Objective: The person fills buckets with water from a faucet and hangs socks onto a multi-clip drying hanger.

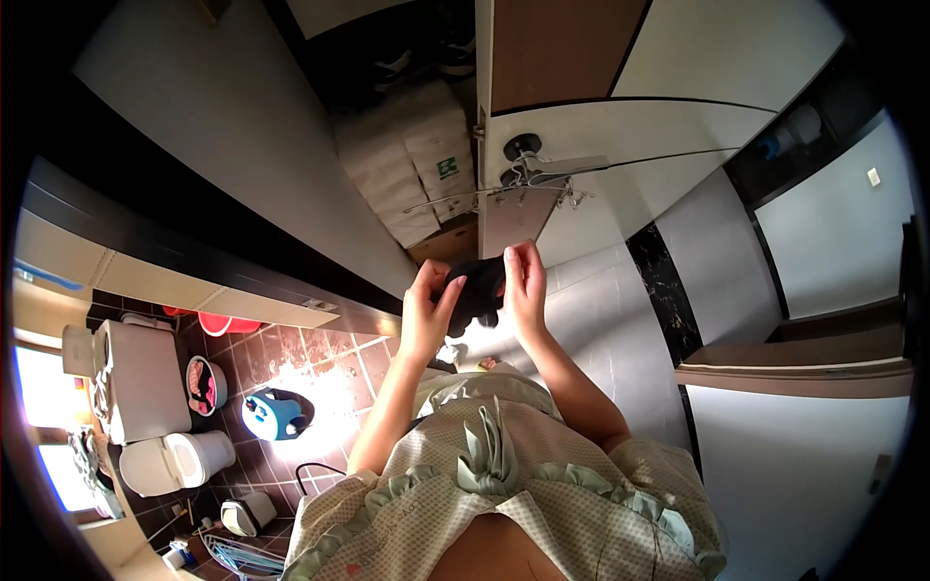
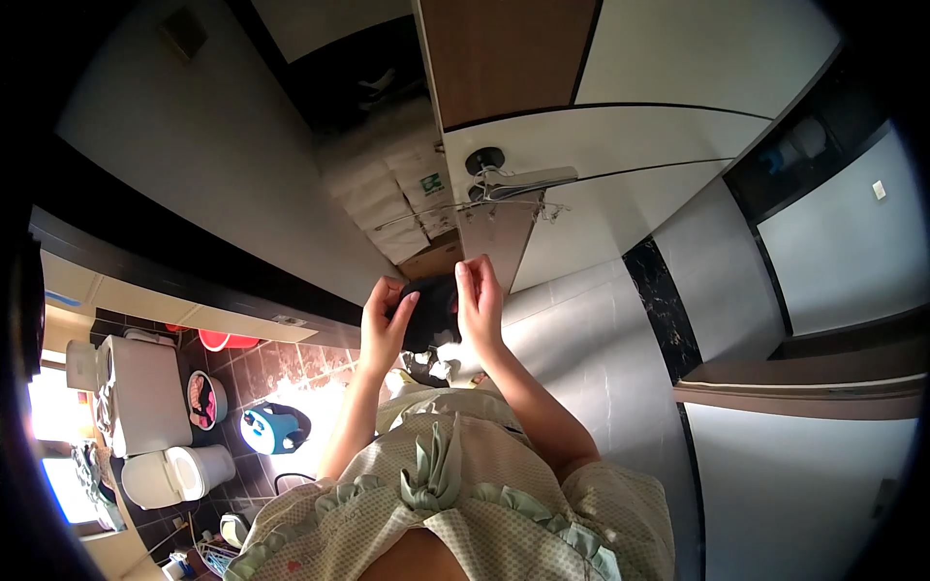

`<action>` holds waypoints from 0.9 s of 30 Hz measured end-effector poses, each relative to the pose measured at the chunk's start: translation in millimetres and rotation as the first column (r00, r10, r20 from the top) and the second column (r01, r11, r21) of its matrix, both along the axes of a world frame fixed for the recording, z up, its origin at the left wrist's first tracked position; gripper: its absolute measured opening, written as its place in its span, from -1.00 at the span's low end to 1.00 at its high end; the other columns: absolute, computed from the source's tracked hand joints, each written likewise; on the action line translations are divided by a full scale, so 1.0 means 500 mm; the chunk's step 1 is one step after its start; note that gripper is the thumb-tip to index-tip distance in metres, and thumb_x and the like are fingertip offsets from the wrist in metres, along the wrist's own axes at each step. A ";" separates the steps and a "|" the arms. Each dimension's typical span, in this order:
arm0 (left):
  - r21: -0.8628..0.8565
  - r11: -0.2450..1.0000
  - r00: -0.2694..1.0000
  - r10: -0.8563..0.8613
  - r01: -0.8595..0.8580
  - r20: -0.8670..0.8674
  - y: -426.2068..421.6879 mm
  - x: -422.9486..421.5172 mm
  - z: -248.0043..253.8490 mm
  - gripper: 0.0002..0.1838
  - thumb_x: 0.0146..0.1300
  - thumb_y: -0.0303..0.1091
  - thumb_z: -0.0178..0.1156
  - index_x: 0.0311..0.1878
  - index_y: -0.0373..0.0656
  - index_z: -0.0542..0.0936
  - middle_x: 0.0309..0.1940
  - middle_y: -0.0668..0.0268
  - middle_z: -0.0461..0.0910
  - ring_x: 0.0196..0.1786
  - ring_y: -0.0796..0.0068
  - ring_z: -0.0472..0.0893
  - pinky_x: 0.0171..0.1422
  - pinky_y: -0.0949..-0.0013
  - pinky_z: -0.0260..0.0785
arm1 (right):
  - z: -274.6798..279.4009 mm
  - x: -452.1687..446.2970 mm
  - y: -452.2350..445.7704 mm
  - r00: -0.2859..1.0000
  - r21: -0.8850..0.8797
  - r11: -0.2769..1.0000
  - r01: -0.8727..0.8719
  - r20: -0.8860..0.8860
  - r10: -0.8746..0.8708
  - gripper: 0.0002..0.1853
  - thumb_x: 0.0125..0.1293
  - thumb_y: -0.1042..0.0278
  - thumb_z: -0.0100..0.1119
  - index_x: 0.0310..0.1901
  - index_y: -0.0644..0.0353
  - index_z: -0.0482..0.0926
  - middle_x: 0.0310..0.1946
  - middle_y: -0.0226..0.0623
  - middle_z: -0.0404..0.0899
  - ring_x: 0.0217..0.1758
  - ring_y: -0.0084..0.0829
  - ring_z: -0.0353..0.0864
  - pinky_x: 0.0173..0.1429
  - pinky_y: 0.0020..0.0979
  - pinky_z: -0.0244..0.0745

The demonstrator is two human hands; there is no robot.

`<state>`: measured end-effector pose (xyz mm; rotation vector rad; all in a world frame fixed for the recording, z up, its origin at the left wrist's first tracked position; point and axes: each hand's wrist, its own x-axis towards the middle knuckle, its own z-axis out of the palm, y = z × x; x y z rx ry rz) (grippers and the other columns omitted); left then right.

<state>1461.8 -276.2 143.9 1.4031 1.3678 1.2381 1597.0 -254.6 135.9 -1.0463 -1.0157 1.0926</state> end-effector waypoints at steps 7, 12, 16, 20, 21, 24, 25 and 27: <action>0.037 0.996 0.986 0.069 -0.076 0.150 -0.034 -0.031 0.012 -0.82 0.30 -0.39 -0.04 -0.42 -0.22 0.30 -0.59 0.52 0.20 -0.48 0.75 0.16 -0.44 0.62 0.05 | -0.028 -0.014 -0.023 0.803 -0.004 0.809 -0.588 -0.128 0.583 -0.70 0.22 0.24 0.06 -0.06 0.18 0.38 -0.34 -0.45 0.49 -0.38 -0.66 0.39 -0.24 -0.58 0.32; 0.021 0.949 0.928 0.304 -0.315 0.215 -0.087 -0.051 0.053 -0.77 0.31 -0.39 -0.06 -0.48 -0.22 0.27 -0.60 0.55 0.17 -0.47 0.76 0.15 -0.45 0.61 0.03 | 0.029 -0.044 -0.054 0.763 -0.024 0.805 -0.593 0.302 0.571 -0.75 0.11 0.27 0.22 -0.39 0.29 0.42 -0.54 -0.41 0.48 -0.47 -0.69 0.42 -0.39 -0.57 0.32; 0.023 0.954 0.917 0.282 -0.300 0.281 -0.111 -0.112 0.050 -0.74 0.32 -0.37 -0.06 -0.52 -0.16 0.28 -0.62 0.60 0.11 -0.52 0.81 0.08 -0.49 0.61 -0.07 | 0.035 -0.102 -0.067 0.792 0.010 0.805 -0.594 0.184 0.582 -0.85 0.23 0.38 0.08 -0.38 0.25 0.35 -0.64 -0.54 0.28 -0.56 -0.78 0.19 -0.51 -0.65 0.14; 0.050 0.897 0.874 0.413 -0.439 0.255 -0.142 -0.155 0.067 -0.76 0.32 -0.38 -0.06 -0.50 -0.16 0.30 -0.66 0.59 0.13 -0.57 0.82 0.07 -0.54 0.63 -0.09 | 0.025 -0.174 -0.088 0.793 0.075 0.790 -0.609 0.072 0.605 -0.81 0.26 0.40 0.06 -0.42 0.21 0.27 -0.68 -0.58 0.18 -0.60 -0.79 0.09 -0.55 -0.65 0.03; 0.068 0.874 0.853 0.449 -0.481 0.266 -0.150 -0.168 0.061 -0.76 0.32 -0.38 -0.06 -0.50 -0.16 0.30 -0.65 0.59 0.14 -0.57 0.82 0.08 -0.55 0.62 -0.08 | 0.031 -0.191 -0.094 0.791 0.084 0.787 -0.611 0.069 0.608 -0.81 0.25 0.41 0.07 -0.42 0.22 0.26 -0.68 -0.58 0.18 -0.60 -0.79 0.08 -0.56 -0.65 0.03; 0.080 0.855 0.827 0.466 -0.512 0.316 -0.169 -0.202 0.056 -0.76 0.32 -0.39 -0.06 -0.50 -0.17 0.30 -0.65 0.58 0.15 -0.57 0.83 0.09 -0.56 0.62 -0.07 | 0.028 -0.223 -0.100 0.729 0.087 0.725 -0.684 0.140 0.670 -0.84 0.23 0.47 0.08 -0.41 0.16 0.28 -0.62 -0.62 0.23 -0.55 -0.81 0.16 -0.51 -0.68 0.08; 0.071 0.873 0.844 0.443 -0.483 0.301 -0.174 -0.213 0.052 -0.76 0.32 -0.39 -0.06 -0.50 -0.17 0.30 -0.64 0.57 0.18 -0.56 0.83 0.12 -0.54 0.65 -0.04 | 0.020 -0.229 -0.099 0.700 0.088 0.697 -0.712 0.159 0.696 -0.84 0.22 0.47 0.09 -0.42 0.17 0.29 -0.62 -0.61 0.26 -0.54 -0.81 0.19 -0.50 -0.68 0.11; 0.022 0.924 0.888 0.360 -0.382 0.287 -0.183 -0.216 0.061 -0.81 0.31 -0.39 -0.06 -0.45 -0.20 0.35 -0.61 0.54 0.28 -0.53 0.83 0.23 -0.49 0.67 0.06 | 0.020 -0.220 -0.094 0.670 0.122 0.666 -0.736 0.278 0.688 -0.85 0.13 0.47 0.18 -0.41 0.22 0.37 -0.59 -0.49 0.39 -0.50 -0.68 0.37 -0.42 -0.63 0.26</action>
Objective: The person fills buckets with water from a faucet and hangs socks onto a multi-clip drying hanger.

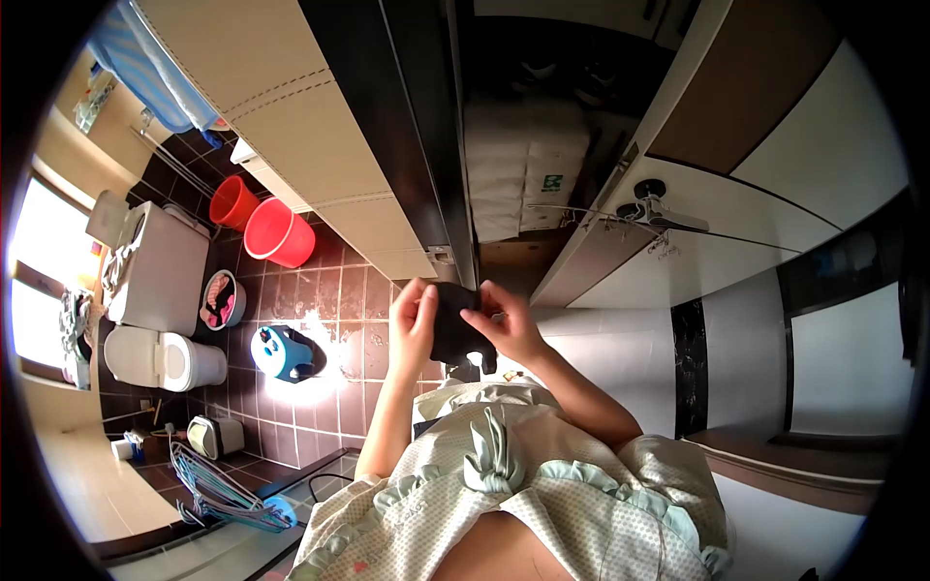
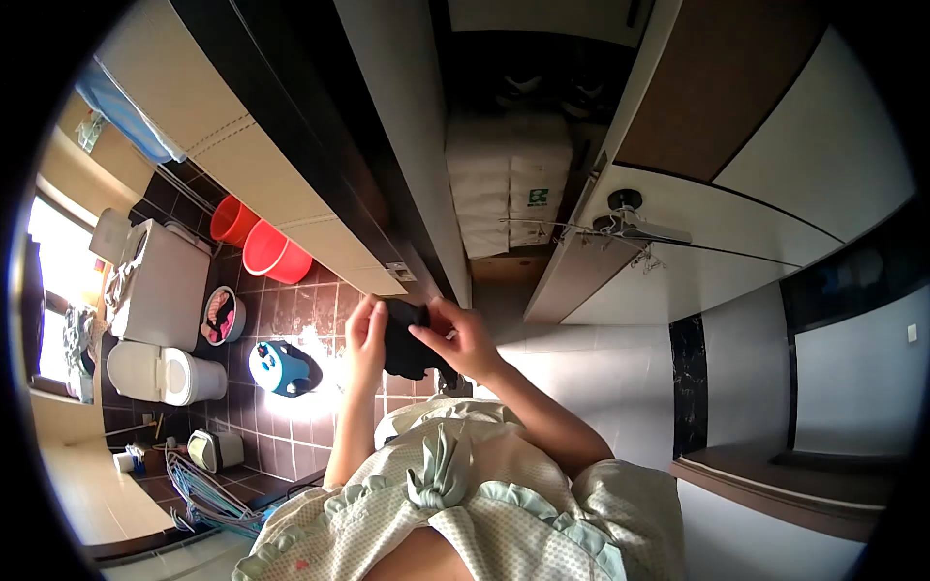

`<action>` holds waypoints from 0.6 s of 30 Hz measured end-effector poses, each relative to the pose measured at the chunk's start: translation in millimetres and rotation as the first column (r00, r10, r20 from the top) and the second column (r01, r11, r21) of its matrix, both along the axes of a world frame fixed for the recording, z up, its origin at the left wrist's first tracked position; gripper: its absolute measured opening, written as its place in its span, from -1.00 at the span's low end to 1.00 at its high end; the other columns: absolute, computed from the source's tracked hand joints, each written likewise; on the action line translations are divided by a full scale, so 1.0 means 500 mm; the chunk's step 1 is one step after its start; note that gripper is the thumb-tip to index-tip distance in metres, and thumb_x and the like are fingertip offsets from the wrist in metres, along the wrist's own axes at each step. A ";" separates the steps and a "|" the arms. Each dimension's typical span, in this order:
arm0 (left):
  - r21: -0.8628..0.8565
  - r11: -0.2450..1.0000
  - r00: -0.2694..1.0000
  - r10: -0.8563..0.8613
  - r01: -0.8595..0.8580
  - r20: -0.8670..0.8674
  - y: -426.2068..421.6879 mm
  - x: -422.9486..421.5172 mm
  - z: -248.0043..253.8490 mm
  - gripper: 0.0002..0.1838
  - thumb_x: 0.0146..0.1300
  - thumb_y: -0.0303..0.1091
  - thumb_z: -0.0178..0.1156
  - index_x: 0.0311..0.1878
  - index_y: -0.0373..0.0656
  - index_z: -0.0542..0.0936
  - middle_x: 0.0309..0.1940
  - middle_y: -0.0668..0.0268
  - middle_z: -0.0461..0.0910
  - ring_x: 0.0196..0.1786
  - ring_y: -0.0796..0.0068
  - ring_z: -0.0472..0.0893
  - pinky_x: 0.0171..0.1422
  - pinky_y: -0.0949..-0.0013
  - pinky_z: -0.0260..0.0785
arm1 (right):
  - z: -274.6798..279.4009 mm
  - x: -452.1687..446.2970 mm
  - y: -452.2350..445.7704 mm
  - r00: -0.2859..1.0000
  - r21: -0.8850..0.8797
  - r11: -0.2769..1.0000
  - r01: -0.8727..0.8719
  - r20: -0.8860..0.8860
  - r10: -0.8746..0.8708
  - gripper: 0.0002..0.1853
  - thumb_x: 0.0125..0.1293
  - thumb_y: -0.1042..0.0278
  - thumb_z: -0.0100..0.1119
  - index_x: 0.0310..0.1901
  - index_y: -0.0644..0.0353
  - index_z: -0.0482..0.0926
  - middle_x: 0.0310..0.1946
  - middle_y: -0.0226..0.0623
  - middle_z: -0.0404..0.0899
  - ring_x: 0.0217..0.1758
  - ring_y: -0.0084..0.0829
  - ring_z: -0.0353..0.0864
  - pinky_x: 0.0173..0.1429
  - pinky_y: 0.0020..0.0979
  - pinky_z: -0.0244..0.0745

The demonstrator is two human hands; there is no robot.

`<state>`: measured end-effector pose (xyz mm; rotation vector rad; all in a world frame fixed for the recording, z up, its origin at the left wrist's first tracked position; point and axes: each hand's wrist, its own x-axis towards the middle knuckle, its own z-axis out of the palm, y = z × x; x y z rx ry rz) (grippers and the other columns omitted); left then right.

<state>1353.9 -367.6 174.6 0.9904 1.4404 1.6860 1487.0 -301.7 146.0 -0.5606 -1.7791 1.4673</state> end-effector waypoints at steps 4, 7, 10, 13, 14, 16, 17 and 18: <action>0.005 0.971 0.966 -0.237 0.239 -0.107 0.020 0.023 0.001 -0.88 0.30 -0.37 -0.05 -0.29 -0.22 0.38 -0.58 0.48 0.40 -0.47 0.81 0.31 -0.43 0.66 0.15 | 0.018 0.055 0.019 0.997 0.243 0.969 0.040 0.050 -0.054 -0.72 -0.07 0.43 0.29 -0.29 0.27 0.47 -0.44 -0.25 0.50 -0.37 -0.39 0.51 -0.26 -0.46 0.38; -0.094 0.918 0.920 -0.390 0.385 -0.033 0.049 0.045 -0.007 -0.88 0.24 -0.39 0.05 -0.22 -0.19 0.36 -0.66 0.46 0.45 -0.57 0.80 0.32 -0.51 0.63 0.14 | 0.010 0.121 0.033 0.983 0.341 0.930 0.136 0.067 -0.168 -0.74 0.03 0.28 0.24 -0.30 0.27 0.50 -0.46 -0.27 0.53 -0.35 -0.43 0.56 -0.24 -0.49 0.43; -0.202 0.898 0.895 -0.422 0.392 -0.141 0.083 0.081 -0.001 -0.81 0.20 -0.40 0.10 -0.15 -0.17 0.37 -0.78 0.54 0.28 -0.65 0.81 0.20 -0.58 0.62 -0.01 | -0.017 0.186 0.053 0.937 0.128 0.931 0.342 0.031 -0.349 -0.80 0.15 0.30 0.10 -0.37 0.29 0.52 -0.42 -0.31 0.54 -0.36 -0.48 0.55 -0.28 -0.51 0.43; -0.311 0.899 0.772 -0.428 0.309 -0.471 0.127 0.108 -0.003 -0.61 0.10 -0.22 0.21 -0.02 -0.08 0.39 -0.72 0.26 0.51 -0.67 0.41 0.49 -0.53 0.43 0.27 | -0.049 0.255 0.103 0.699 0.278 0.704 0.654 0.134 -0.702 -0.93 0.17 0.50 0.05 -0.33 0.21 0.52 -0.34 -0.32 0.53 -0.45 -0.54 0.55 -0.42 -0.60 0.42; -0.311 0.912 0.731 -0.403 0.269 -0.550 0.145 0.123 -0.015 -0.53 0.06 -0.15 0.22 0.05 0.01 0.38 -0.70 0.22 0.52 -0.61 0.22 0.53 -0.50 0.33 0.32 | -0.057 0.281 0.123 0.636 0.321 0.645 0.693 0.148 -0.757 -0.92 0.15 0.51 0.06 -0.30 0.20 0.51 -0.28 -0.32 0.52 -0.45 -0.53 0.55 -0.41 -0.57 0.44; -0.267 0.942 0.641 -0.334 0.204 -0.691 0.187 0.153 -0.045 -0.45 0.06 -0.13 0.21 0.16 0.10 0.33 -0.70 0.24 0.51 -0.60 0.21 0.53 -0.51 0.28 0.35 | -0.071 0.336 0.163 0.546 0.432 0.556 0.711 0.160 -0.823 -0.79 0.12 0.52 0.08 -0.16 0.15 0.47 -0.10 -0.31 0.45 -0.46 -0.46 0.55 -0.42 -0.49 0.48; -0.211 0.961 0.611 -0.275 0.177 -0.742 0.210 0.168 -0.065 -0.41 0.06 -0.13 0.20 0.20 0.13 0.30 -0.69 0.24 0.51 -0.61 0.22 0.53 -0.51 0.27 0.36 | -0.078 0.359 0.184 0.508 0.474 0.522 0.709 0.170 -0.845 -0.76 0.11 0.52 0.08 -0.14 0.14 0.46 -0.08 -0.31 0.44 -0.47 -0.46 0.55 -0.42 -0.49 0.47; -0.220 0.962 0.616 -0.273 0.162 -0.739 0.231 0.185 -0.068 -0.36 0.06 -0.13 0.19 0.25 0.19 0.23 -0.68 0.26 0.52 -0.62 0.22 0.52 -0.53 0.27 0.36 | -0.078 0.380 0.203 0.469 0.518 0.487 0.703 0.177 -0.865 -0.73 0.11 0.52 0.08 -0.11 0.13 0.45 -0.07 -0.31 0.42 -0.47 -0.45 0.54 -0.43 -0.49 0.47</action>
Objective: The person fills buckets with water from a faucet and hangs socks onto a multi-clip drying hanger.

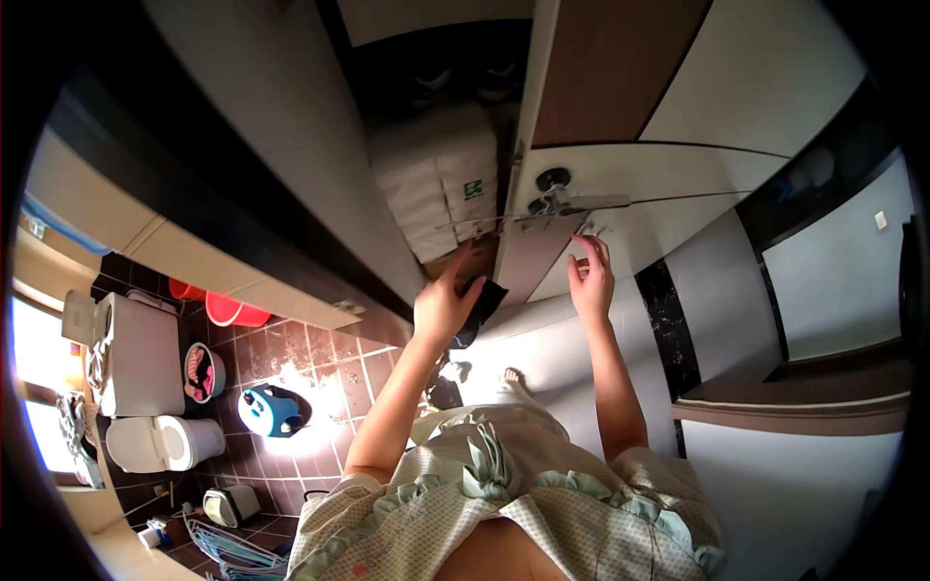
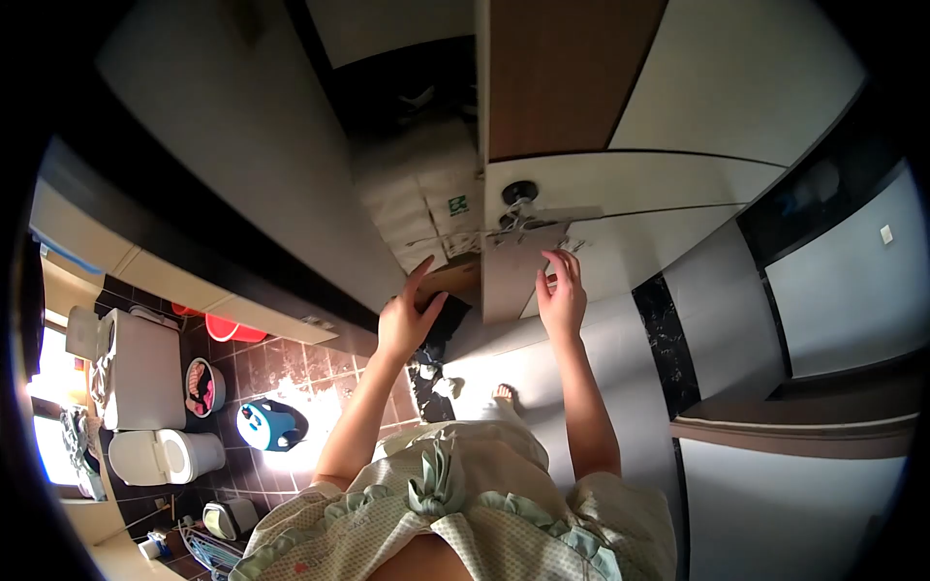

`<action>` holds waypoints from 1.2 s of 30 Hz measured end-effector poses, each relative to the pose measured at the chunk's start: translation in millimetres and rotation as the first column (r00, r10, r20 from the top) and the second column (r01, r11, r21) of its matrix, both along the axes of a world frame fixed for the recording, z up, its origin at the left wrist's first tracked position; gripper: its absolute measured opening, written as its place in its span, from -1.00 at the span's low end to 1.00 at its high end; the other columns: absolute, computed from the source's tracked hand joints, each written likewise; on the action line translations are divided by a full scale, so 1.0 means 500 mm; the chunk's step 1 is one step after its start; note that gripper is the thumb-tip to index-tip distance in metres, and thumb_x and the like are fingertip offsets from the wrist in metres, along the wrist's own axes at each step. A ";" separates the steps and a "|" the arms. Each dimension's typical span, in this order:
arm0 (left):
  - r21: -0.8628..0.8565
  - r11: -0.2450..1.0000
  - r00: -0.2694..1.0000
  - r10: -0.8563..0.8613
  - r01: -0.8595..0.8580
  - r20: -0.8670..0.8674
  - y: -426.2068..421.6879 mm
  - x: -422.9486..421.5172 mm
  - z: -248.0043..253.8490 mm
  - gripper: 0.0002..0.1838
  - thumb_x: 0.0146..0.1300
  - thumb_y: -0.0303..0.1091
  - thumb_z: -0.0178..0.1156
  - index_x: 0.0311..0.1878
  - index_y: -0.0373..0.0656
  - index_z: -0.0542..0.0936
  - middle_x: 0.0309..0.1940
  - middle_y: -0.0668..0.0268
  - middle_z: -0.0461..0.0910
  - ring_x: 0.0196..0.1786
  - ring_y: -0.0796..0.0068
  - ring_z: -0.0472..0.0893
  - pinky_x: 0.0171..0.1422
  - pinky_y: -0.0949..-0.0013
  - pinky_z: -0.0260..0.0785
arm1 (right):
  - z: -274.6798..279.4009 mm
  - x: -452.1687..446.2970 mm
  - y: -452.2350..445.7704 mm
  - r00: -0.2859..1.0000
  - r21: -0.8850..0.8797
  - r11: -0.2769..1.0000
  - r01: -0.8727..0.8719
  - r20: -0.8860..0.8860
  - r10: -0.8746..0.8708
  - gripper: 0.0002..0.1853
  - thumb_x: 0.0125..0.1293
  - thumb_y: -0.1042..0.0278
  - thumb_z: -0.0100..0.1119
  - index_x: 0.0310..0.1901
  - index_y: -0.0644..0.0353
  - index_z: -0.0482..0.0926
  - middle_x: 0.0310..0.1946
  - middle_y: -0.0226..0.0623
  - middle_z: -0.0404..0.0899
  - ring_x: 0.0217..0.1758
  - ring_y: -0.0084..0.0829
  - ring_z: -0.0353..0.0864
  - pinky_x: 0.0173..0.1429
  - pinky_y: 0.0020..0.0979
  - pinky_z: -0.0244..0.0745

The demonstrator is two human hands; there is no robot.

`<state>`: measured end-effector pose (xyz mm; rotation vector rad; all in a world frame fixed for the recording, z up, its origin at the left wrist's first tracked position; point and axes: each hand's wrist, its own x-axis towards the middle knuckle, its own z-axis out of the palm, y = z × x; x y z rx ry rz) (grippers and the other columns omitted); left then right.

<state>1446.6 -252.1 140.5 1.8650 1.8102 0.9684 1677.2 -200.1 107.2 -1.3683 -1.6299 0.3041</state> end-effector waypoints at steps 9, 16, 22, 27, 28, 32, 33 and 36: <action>-0.012 0.980 0.927 0.182 -0.197 -0.329 0.183 0.076 -0.078 -0.62 0.18 -0.20 0.04 0.10 0.05 0.38 -0.70 0.19 0.52 -0.64 0.20 0.52 -0.55 0.21 0.38 | -0.056 0.129 0.151 0.969 -0.150 0.988 -0.040 0.234 0.075 -0.73 0.13 0.38 0.11 -0.10 0.05 0.44 -0.14 -0.38 0.49 -0.52 -0.41 0.56 -0.44 -0.39 0.45; 0.027 0.978 0.913 0.205 -0.209 -0.352 0.195 0.080 -0.075 -0.82 0.22 -0.19 0.00 -0.18 0.06 0.53 -0.62 0.19 0.55 -0.54 0.19 0.56 -0.47 0.20 0.38 | -0.060 0.156 0.194 0.952 -0.137 0.968 -0.208 0.200 0.233 -0.84 0.11 0.28 0.18 -0.29 0.11 0.56 -0.43 -0.33 0.58 -0.49 -0.33 0.58 -0.40 -0.42 0.44; -0.017 0.980 0.976 0.194 -0.197 -0.102 0.149 0.076 0.004 -0.81 0.20 -0.21 0.01 -0.25 -0.02 0.56 -0.52 0.17 0.57 -0.41 0.11 0.55 -0.32 0.19 0.38 | 0.000 0.167 0.194 0.918 -0.120 0.934 -0.337 0.178 0.354 -0.84 0.06 0.31 0.23 -0.30 0.09 0.60 -0.44 -0.32 0.59 -0.57 -0.38 0.56 -0.47 -0.47 0.43; -0.188 0.972 0.987 0.153 -0.141 0.052 0.050 0.049 0.020 -0.80 0.18 -0.24 0.04 -0.30 -0.11 0.59 -0.48 0.13 0.57 -0.38 0.11 0.55 -0.29 0.27 0.38 | 0.036 0.161 0.180 0.803 -0.329 0.814 -0.478 0.211 0.557 -0.84 0.07 0.28 0.22 -0.30 0.09 0.61 -0.45 -0.32 0.61 -0.60 -0.41 0.54 -0.48 -0.49 0.41; -0.246 0.963 0.982 0.145 -0.112 0.120 0.023 0.043 0.023 -0.80 0.17 -0.25 0.05 -0.31 -0.13 0.59 -0.48 0.13 0.57 -0.38 0.11 0.55 -0.29 0.29 0.38 | 0.046 0.151 0.170 0.795 -0.342 0.784 -0.519 0.144 0.589 -0.83 0.04 0.24 0.25 -0.33 0.08 0.63 -0.47 -0.34 0.61 -0.60 -0.42 0.53 -0.46 -0.49 0.41; -0.318 0.944 0.961 0.169 -0.094 0.220 -0.077 0.016 0.022 -0.77 0.13 -0.29 0.06 -0.28 -0.21 0.60 -0.48 0.11 0.58 -0.40 0.20 0.57 -0.28 0.35 0.38 | 0.039 0.121 0.149 0.615 -0.548 0.544 -0.635 0.067 0.786 -0.79 -0.01 0.19 0.29 -0.35 0.07 0.64 -0.49 -0.38 0.61 -0.57 -0.47 0.53 -0.42 -0.51 0.38; -0.393 0.913 0.950 0.214 -0.111 0.228 -0.103 0.011 0.031 -0.78 0.14 -0.30 0.07 -0.28 -0.23 0.60 -0.46 0.12 0.59 -0.41 0.26 0.58 -0.28 0.37 0.38 | 0.039 0.106 0.142 0.582 -0.578 0.484 -0.657 0.019 0.813 -0.79 0.00 0.19 0.29 -0.34 0.06 0.64 -0.50 -0.38 0.62 -0.56 -0.48 0.53 -0.42 -0.51 0.38; -0.383 0.913 0.885 0.289 -0.141 0.364 -0.183 -0.019 0.018 -0.79 0.15 -0.34 0.09 -0.22 -0.27 0.57 -0.43 0.19 0.61 -0.40 0.41 0.58 -0.25 0.44 0.38 | 0.037 0.048 0.117 0.479 -0.644 0.287 -0.709 -0.140 0.867 -0.80 0.02 0.20 0.27 -0.31 0.02 0.65 -0.53 -0.38 0.61 -0.56 -0.50 0.55 -0.42 -0.53 0.39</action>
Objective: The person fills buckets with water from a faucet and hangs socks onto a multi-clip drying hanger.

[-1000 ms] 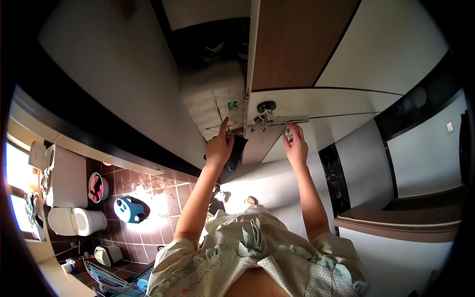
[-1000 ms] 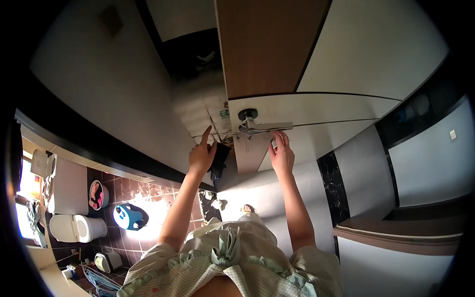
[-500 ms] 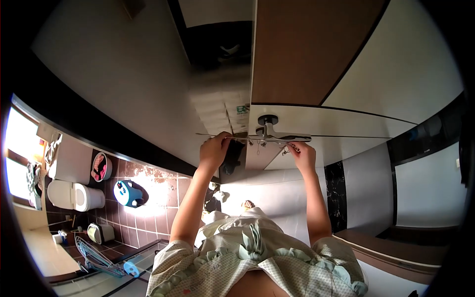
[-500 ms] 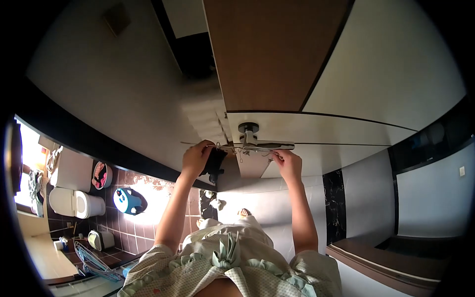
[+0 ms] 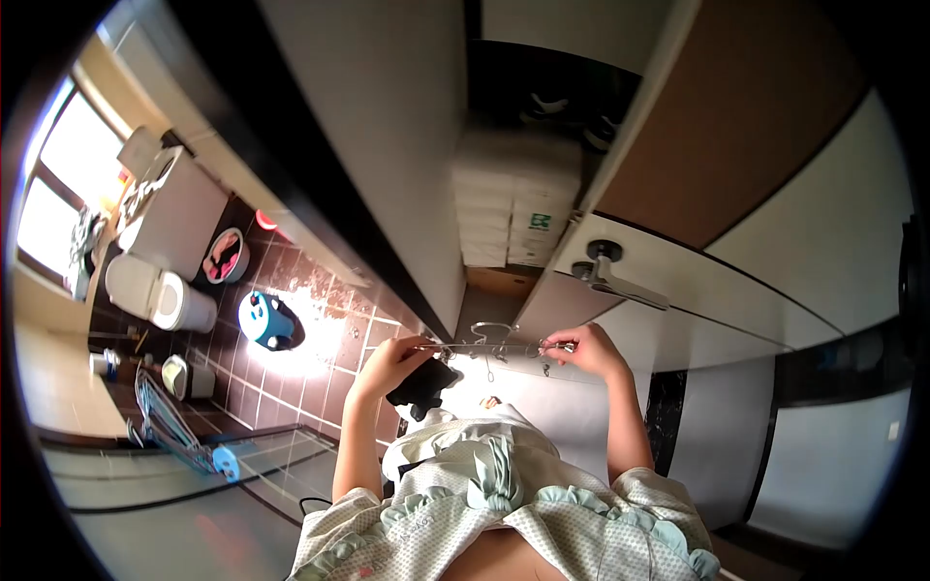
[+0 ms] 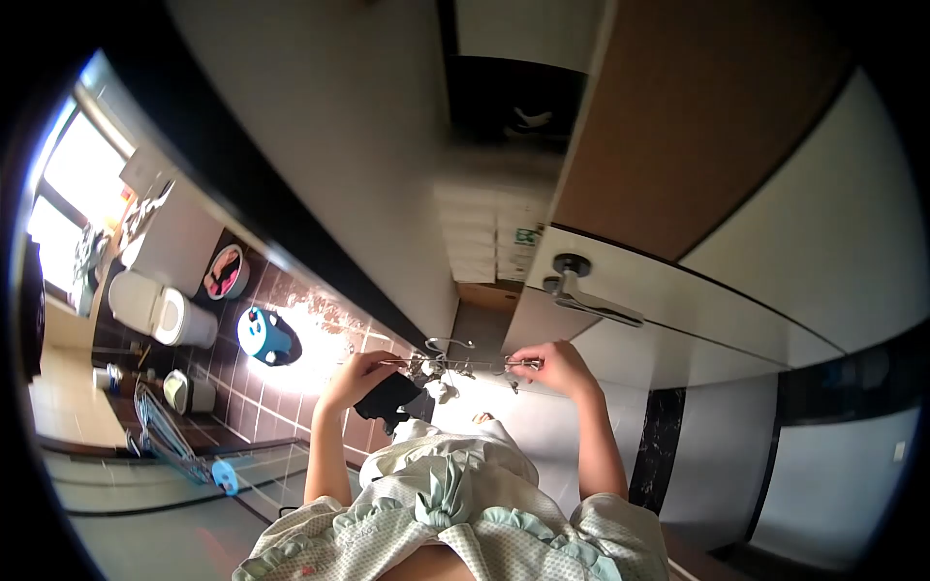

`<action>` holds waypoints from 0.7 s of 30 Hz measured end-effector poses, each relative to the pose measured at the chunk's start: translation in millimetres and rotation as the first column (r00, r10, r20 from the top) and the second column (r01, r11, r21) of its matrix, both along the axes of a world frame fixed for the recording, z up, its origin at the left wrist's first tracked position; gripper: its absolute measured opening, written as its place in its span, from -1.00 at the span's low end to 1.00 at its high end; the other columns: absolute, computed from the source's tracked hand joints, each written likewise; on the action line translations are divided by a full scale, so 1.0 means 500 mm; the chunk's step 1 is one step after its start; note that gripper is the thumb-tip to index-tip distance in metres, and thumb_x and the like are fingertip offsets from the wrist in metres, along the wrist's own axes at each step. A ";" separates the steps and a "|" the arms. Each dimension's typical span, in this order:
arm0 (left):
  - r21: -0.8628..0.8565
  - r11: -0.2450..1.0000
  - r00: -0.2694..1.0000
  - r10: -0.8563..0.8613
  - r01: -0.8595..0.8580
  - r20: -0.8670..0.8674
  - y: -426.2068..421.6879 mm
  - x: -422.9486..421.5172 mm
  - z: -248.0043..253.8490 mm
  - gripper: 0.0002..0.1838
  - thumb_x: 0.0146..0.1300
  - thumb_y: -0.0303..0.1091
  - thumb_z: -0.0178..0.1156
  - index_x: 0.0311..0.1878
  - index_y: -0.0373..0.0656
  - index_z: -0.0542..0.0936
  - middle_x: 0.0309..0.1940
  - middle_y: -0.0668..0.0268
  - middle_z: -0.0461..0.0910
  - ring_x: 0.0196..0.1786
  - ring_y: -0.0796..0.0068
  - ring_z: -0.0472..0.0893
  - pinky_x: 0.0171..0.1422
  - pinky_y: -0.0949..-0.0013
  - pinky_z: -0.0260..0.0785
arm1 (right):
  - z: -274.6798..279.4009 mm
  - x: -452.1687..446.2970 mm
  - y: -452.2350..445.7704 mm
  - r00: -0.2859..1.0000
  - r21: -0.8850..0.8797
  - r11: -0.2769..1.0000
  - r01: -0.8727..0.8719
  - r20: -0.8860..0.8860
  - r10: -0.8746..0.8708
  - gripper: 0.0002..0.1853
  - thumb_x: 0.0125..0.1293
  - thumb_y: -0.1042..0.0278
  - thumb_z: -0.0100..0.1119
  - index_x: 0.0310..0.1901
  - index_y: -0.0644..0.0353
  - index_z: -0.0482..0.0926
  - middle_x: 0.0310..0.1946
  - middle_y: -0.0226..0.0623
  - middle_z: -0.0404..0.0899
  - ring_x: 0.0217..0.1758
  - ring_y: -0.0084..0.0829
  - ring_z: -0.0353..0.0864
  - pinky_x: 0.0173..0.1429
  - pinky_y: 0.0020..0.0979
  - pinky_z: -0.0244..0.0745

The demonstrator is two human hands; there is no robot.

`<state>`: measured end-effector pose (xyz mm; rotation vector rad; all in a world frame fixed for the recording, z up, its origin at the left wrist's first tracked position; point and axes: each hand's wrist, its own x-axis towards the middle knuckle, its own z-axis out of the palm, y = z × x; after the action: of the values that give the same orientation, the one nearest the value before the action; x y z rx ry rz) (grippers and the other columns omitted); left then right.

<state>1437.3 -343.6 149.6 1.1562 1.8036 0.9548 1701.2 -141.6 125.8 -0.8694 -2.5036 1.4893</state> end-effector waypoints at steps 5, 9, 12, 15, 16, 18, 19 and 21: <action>0.063 0.973 0.973 0.215 -0.220 0.082 -0.141 -0.056 -0.032 -0.76 0.15 -0.36 0.13 -0.17 -0.32 0.53 -0.35 0.30 0.62 -0.33 0.59 0.55 -0.19 0.50 0.38 | 0.050 -0.128 -0.060 0.972 0.109 0.966 -0.233 -0.007 0.236 -0.83 0.08 0.19 0.22 -0.33 0.05 0.63 -0.63 -0.42 0.58 -0.58 -0.51 0.55 -0.43 -0.53 0.39; 0.089 0.868 0.836 0.437 -0.489 0.331 -0.238 -0.089 -0.006 -0.83 0.19 -0.41 0.12 -0.25 -0.33 0.52 -0.42 0.37 0.57 -0.32 0.69 0.51 -0.24 0.62 0.34 | 0.092 -0.238 -0.108 0.922 0.150 0.915 -0.375 -0.045 0.385 -0.82 0.10 0.20 0.19 -0.35 0.09 0.62 -0.67 -0.39 0.56 -0.61 -0.52 0.55 -0.45 -0.54 0.39; 0.167 0.781 0.793 0.561 -0.602 0.236 -0.304 -0.140 -0.001 -0.86 0.18 -0.41 0.14 -0.31 -0.31 0.52 -0.48 0.42 0.53 -0.38 0.73 0.46 -0.32 0.64 0.28 | 0.099 -0.322 -0.159 0.871 0.167 0.877 -0.450 -0.134 0.472 -0.83 0.09 0.25 0.21 -0.36 0.15 0.61 -0.66 -0.33 0.57 -0.63 -0.53 0.55 -0.48 -0.55 0.40; 0.226 0.673 0.708 0.643 -0.705 0.293 -0.353 -0.187 0.015 -0.89 0.17 -0.43 0.14 -0.36 -0.30 0.52 -0.53 0.46 0.50 -0.43 0.75 0.43 -0.34 0.65 0.25 | 0.108 -0.404 -0.207 0.849 0.212 0.849 -0.484 -0.123 0.514 -0.78 0.11 0.12 0.16 -0.29 0.03 0.61 -0.65 -0.37 0.56 -0.57 -0.38 0.56 -0.39 -0.45 0.42; 0.234 0.644 0.684 0.660 -0.728 0.312 -0.369 -0.203 0.026 -0.89 0.17 -0.43 0.14 -0.37 -0.29 0.52 -0.54 0.47 0.49 -0.44 0.76 0.42 -0.35 0.66 0.24 | 0.102 -0.433 -0.221 0.841 0.266 0.845 -0.465 -0.166 0.515 -0.79 0.09 0.14 0.18 -0.29 0.04 0.60 -0.61 -0.36 0.57 -0.56 -0.36 0.56 -0.40 -0.45 0.42; 0.256 0.602 0.654 0.681 -0.756 0.329 -0.404 -0.241 0.030 -0.87 0.17 -0.42 0.13 -0.40 -0.29 0.52 -0.56 0.49 0.47 -0.47 0.78 0.39 -0.38 0.67 0.20 | 0.107 -0.492 -0.254 0.820 0.315 0.841 -0.441 -0.240 0.520 -0.83 0.07 0.27 0.21 -0.31 0.13 0.59 -0.60 -0.33 0.58 -0.60 -0.48 0.56 -0.46 -0.52 0.41; 0.257 0.583 0.637 0.698 -0.771 0.326 -0.421 -0.260 0.032 -0.87 0.18 -0.41 0.13 -0.40 -0.29 0.52 -0.56 0.49 0.47 -0.47 0.78 0.38 -0.39 0.67 0.19 | 0.113 -0.523 -0.271 0.807 0.336 0.840 -0.426 -0.277 0.521 -0.85 0.06 0.34 0.22 -0.33 0.18 0.59 -0.59 -0.31 0.59 -0.62 -0.54 0.56 -0.49 -0.56 0.41; 0.259 0.547 0.605 0.730 -0.796 0.319 -0.452 -0.297 0.036 -0.85 0.19 -0.39 0.12 -0.41 -0.29 0.52 -0.57 0.49 0.46 -0.48 0.78 0.36 -0.40 0.67 0.17 | 0.139 -0.576 -0.302 0.840 0.379 0.829 -0.411 -0.195 0.506 -0.81 0.02 0.32 0.25 -0.28 0.08 0.59 -0.55 -0.35 0.59 -0.60 -0.51 0.53 -0.44 -0.52 0.41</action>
<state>1288.9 -569.7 167.5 0.3737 2.0477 1.9319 1412.9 -292.6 195.5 0.0261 -2.7246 1.1328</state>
